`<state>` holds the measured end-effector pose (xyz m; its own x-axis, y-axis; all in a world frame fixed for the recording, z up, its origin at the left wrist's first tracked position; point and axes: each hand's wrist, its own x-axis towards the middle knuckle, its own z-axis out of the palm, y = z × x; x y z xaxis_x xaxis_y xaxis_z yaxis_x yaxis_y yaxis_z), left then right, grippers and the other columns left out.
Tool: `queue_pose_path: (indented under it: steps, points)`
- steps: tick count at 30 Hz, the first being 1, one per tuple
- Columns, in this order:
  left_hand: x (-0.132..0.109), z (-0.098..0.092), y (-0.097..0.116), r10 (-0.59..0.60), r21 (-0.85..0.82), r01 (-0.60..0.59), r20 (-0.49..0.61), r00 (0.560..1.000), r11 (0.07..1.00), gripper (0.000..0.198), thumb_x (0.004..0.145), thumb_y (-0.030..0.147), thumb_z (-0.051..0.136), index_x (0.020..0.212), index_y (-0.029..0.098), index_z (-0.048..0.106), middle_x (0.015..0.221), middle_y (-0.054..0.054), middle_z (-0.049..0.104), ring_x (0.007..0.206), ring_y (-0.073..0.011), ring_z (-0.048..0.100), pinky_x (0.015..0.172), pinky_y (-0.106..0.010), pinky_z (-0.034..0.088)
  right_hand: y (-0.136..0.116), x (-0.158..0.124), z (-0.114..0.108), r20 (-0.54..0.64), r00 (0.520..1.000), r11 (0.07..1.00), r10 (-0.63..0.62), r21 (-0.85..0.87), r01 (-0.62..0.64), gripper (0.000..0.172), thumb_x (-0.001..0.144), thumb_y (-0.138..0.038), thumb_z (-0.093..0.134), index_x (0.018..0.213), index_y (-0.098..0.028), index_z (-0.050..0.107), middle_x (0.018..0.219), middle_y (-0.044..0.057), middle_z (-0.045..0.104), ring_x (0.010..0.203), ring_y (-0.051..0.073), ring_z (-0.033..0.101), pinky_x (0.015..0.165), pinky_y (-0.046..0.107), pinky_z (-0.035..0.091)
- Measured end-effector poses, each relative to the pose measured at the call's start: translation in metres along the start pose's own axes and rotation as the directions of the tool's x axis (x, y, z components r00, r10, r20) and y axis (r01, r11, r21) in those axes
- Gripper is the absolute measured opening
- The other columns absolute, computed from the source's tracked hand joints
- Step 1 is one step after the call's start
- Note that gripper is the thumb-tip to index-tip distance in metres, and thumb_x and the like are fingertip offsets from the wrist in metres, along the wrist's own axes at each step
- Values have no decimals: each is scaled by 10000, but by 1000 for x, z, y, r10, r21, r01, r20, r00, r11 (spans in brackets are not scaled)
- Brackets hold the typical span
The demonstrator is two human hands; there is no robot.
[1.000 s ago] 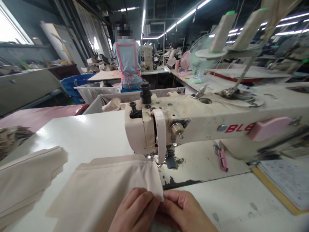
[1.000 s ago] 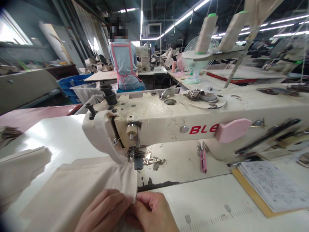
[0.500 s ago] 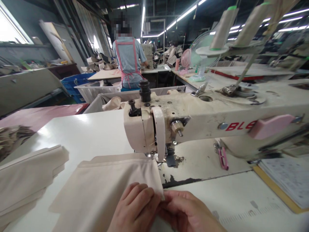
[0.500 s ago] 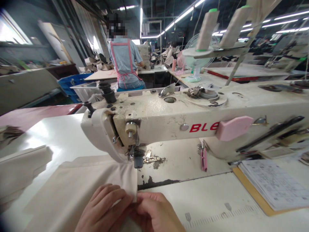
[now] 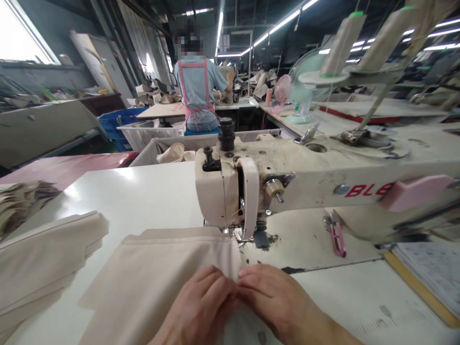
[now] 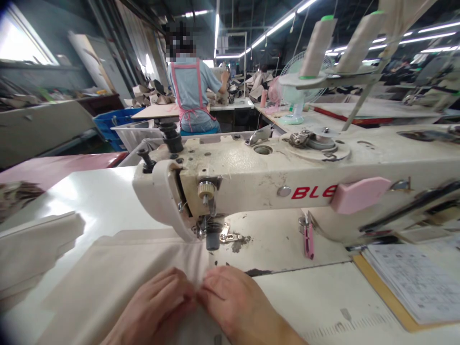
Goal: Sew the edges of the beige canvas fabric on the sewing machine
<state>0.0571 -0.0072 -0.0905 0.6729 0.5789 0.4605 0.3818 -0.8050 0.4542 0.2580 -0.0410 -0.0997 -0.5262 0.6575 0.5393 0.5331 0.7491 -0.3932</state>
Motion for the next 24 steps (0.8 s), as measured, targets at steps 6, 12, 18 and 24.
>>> queue_pose_path:
  steps: [6, 12, 18, 24]
  points:
    - [16, -15, -28, -140, 202, 99, 202, 969, 974, 306, 923, 146, 512, 1224, 186, 543, 1157, -66, 622, 1058, -223, 551, 940, -374, 484, 5, 11, 1, 125, 988, 992, -94, -69, 104, 400, 1025, -150, 291, 955, -117, 683, 810, 104, 718, 823, 198, 675, 786, 286, 561]
    - [20, -12, -39, -135, 198, 96, 191, 972, 975, 288, 935, 135, 466, 1203, 187, 556, 1141, -68, 614, 1041, -218, 552, 928, -363, 483, 10, 11, 13, 48, 996, 988, -78, -129, 84, 457, 1024, -148, 249, 958, -109, 700, 832, 109, 743, 799, 211, 701, 758, 298, 600]
    - [36, -12, -56, -102, 254, 59, 159, 982, 965, 217, 915, 133, 429, 907, 175, 642, 953, -42, 650, 841, -201, 598, 818, -353, 513, 18, 17, 14, 15, 988, 958, -152, -243, 151, 414, 1001, -86, 290, 1007, -55, 703, 963, 136, 759, 911, 235, 716, 849, 306, 597]
    - [48, -16, -58, -145, 254, 110, 125, 982, 961, 169, 907, 114, 482, 854, 150, 639, 1007, -62, 681, 900, -194, 615, 774, -287, 524, 22, 19, 20, 12, 981, 919, -194, -348, 186, 349, 916, -13, 371, 997, 1, 710, 991, 185, 749, 958, 284, 708, 872, 355, 595]
